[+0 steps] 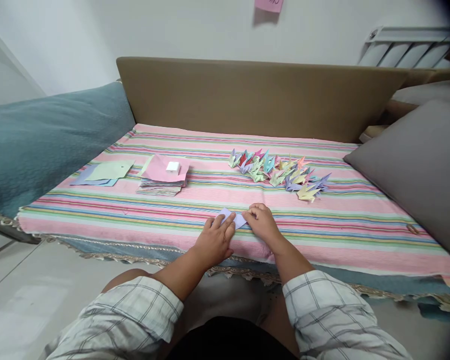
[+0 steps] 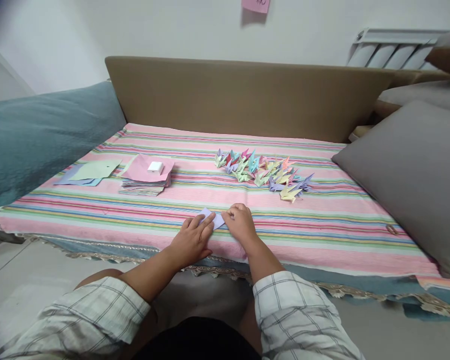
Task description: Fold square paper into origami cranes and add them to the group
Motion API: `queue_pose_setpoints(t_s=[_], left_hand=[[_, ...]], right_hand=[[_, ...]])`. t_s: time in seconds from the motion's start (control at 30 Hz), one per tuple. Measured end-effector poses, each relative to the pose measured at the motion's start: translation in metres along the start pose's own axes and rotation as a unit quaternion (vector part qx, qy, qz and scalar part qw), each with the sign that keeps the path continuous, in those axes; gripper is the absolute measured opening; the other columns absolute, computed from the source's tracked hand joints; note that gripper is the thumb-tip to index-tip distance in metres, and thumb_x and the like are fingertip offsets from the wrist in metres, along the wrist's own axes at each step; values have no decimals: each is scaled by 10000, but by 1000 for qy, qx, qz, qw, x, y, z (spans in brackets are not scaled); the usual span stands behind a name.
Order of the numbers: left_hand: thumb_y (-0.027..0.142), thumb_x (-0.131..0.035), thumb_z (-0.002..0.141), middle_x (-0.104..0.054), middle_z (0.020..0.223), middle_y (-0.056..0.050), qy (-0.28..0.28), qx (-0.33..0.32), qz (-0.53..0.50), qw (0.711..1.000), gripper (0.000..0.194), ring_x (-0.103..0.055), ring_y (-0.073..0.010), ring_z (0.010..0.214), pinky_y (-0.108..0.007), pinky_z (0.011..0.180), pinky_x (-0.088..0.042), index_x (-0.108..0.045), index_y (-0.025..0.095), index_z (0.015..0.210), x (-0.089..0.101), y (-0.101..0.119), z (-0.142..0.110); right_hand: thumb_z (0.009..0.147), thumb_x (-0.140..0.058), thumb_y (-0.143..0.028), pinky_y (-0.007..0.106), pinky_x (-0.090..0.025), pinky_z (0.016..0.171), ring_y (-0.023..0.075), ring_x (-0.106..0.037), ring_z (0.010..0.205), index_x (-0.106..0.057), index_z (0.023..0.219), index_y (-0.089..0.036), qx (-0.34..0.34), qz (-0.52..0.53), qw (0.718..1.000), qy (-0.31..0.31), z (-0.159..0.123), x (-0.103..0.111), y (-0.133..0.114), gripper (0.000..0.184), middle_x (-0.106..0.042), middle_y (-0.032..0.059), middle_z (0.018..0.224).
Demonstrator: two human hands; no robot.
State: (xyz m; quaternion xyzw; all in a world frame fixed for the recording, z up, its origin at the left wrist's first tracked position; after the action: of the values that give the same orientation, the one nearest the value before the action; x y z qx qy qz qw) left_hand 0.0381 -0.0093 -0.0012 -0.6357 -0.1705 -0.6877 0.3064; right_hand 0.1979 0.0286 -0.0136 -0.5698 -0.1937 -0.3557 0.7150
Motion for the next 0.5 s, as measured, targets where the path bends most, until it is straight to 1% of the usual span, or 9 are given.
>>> queue_pose_setpoints(t_s=[0.07,0.13,0.23,0.37,0.5], left_hand=[[457,-660,691,-236,1495,-133,1,3,-4,1000,725,-326,-345,1249,-476,970,-295,-414,137,1293,-1,0,-1],[461,-657,690,-224,1499,-135,2,7,-6,1000,735,-316,-346,1259,-479,979,-285,-406,135,1300,-3,0,-1],[459,-658,687,-202,1505,-138,3,9,-6,1000,750,-305,-348,1269,-484,987,-275,-396,129,1308,-4,0,-2],[459,-651,692,-192,1507,-146,2,10,-7,1000,744,-293,-350,1284,-479,994,-270,-397,134,1311,-6,0,-3],[466,-643,697,-190,1504,-162,4,14,-3,1000,746,-289,-354,1291,-483,1005,-260,-394,128,1313,-7,0,-3]], right_hand=[[811,-519,-423,360,-392,894,218,-523,976,-690,685,-205,-15,19,1000,-6,3,-3,0,304,-593,81,987],[802,-522,-469,392,-377,921,240,-509,1026,-708,673,-218,-32,8,999,-14,6,-5,-1,338,-592,85,1063],[767,-566,-488,421,-365,936,266,-493,1065,-720,651,-239,-54,-16,998,-29,8,-7,-2,315,-591,74,1111],[750,-605,-442,379,-397,904,233,-540,1002,-728,664,-236,-31,-2,999,-34,10,-7,-3,255,-602,77,1078],[750,-601,-435,326,-418,852,207,-562,953,-711,627,-232,-16,-4,999,-46,17,-7,-1,262,-621,65,1015]])
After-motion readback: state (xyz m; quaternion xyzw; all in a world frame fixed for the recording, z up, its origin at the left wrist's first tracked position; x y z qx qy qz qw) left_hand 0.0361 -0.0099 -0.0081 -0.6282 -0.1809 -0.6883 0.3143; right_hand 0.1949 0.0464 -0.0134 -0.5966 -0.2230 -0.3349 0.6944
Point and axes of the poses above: each hand's wrist, its own z-axis towards the middle knuckle, its own x-axis out of the back of the hand, y = z × x, the point moved 5 cm from there along z, towards the middle knuckle
